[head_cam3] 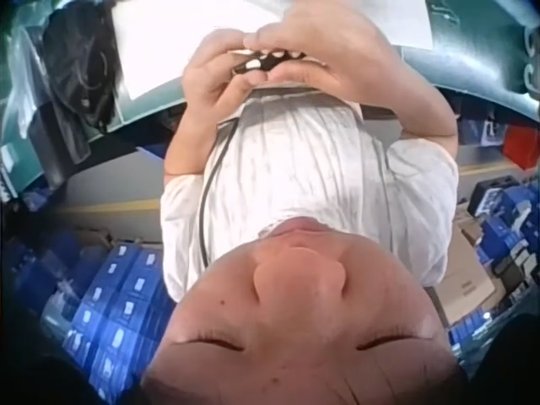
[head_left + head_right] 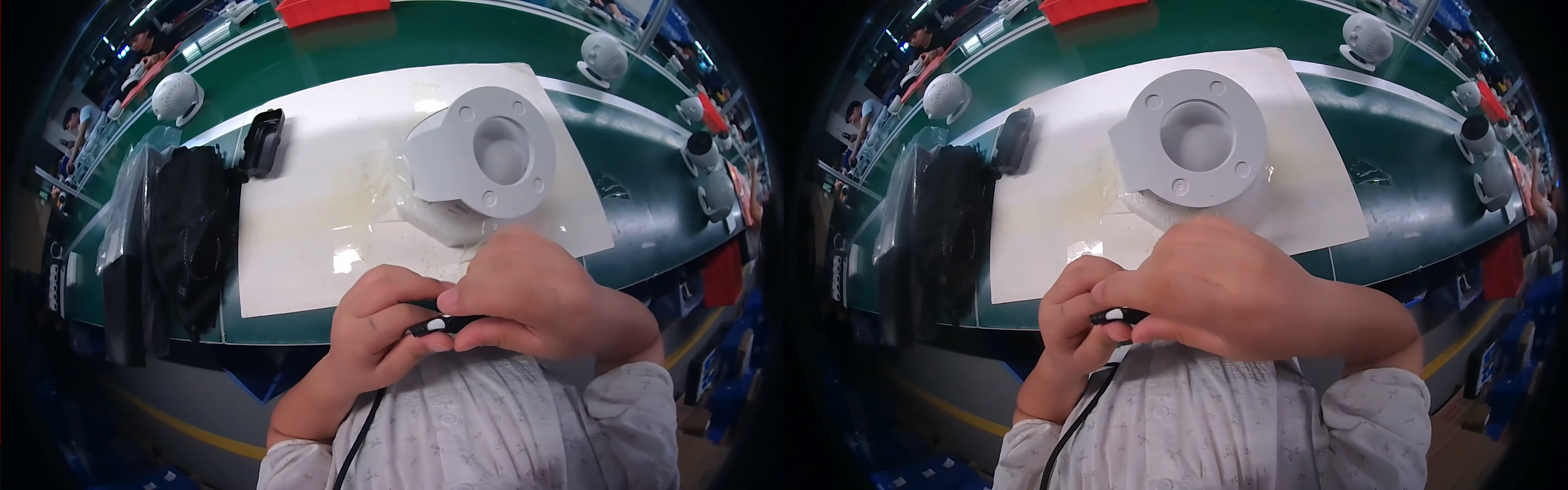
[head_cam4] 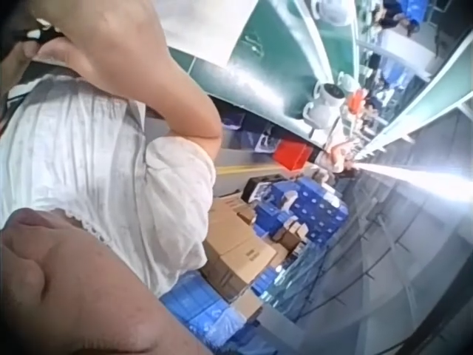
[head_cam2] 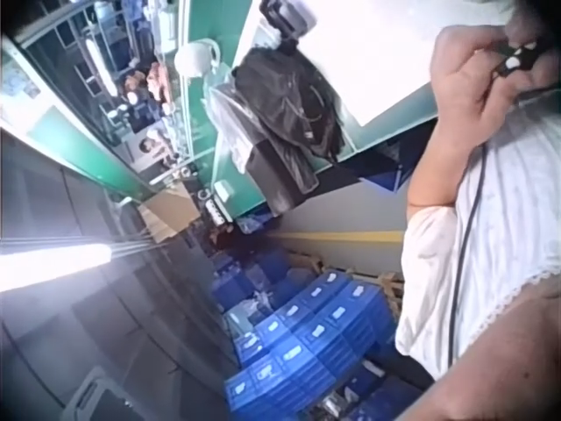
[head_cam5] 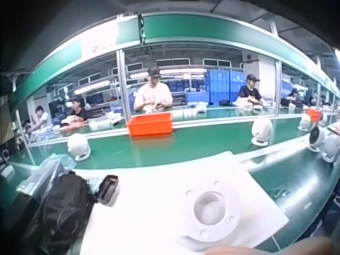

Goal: Assembling rubber components onto security camera housings on a factory assembly line.

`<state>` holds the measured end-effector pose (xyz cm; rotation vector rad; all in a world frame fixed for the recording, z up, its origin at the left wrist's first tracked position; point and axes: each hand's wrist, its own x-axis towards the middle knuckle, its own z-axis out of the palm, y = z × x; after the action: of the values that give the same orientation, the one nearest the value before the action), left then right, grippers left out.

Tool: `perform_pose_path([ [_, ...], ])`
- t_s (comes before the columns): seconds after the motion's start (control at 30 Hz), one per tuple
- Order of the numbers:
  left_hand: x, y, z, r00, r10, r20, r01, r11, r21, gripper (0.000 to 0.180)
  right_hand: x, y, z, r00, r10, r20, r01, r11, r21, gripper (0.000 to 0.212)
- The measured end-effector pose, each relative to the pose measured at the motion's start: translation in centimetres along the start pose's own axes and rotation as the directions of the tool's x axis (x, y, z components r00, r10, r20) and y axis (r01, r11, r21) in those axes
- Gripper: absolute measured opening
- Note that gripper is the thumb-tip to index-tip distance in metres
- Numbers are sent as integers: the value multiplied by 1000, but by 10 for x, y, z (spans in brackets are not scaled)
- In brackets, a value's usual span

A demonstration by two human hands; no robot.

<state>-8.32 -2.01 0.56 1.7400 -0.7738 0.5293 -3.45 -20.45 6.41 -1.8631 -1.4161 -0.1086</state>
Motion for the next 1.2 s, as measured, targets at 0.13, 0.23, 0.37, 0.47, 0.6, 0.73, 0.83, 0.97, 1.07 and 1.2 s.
perform_pose_path([
  [0.13,0,0,2,998,-43,46,44,999,-14,19,-1,4,-1,997,-38,67,39,999,-13,29],
  [0.23,-2,0,5,995,-100,11,101,989,-104,16,-8,12,15,986,-64,-151,61,998,-21,27],
  [0.37,-2,0,7,989,-145,-17,142,985,-98,16,-10,13,16,989,-36,-143,31,999,-36,20],
  [0.47,-1,-1,5,991,-132,-30,129,989,-73,17,-11,15,15,942,-231,-241,177,957,-228,15],
  [0.6,-6,-3,0,996,-80,-28,78,994,-76,19,-29,15,8,917,-44,-396,104,986,130,31],
  [0.73,-3,-3,-2,997,-75,30,77,994,-79,20,-40,8,5,875,481,-57,-386,763,519,35],
  [0.83,-1,2,-3,964,-266,-20,261,957,-126,28,-41,13,10,920,364,-143,-271,857,438,35],
  [0.97,14,25,1,882,-470,-37,457,871,-179,29,-33,13,10,957,238,-167,-217,967,136,33],
  [1.07,17,26,3,891,-443,94,439,896,64,25,-30,11,13,974,112,-196,-122,992,-39,32],
  [1.2,11,20,3,943,-325,77,305,933,191,23,-27,-1,4,925,371,-89,-342,910,235,33],
])
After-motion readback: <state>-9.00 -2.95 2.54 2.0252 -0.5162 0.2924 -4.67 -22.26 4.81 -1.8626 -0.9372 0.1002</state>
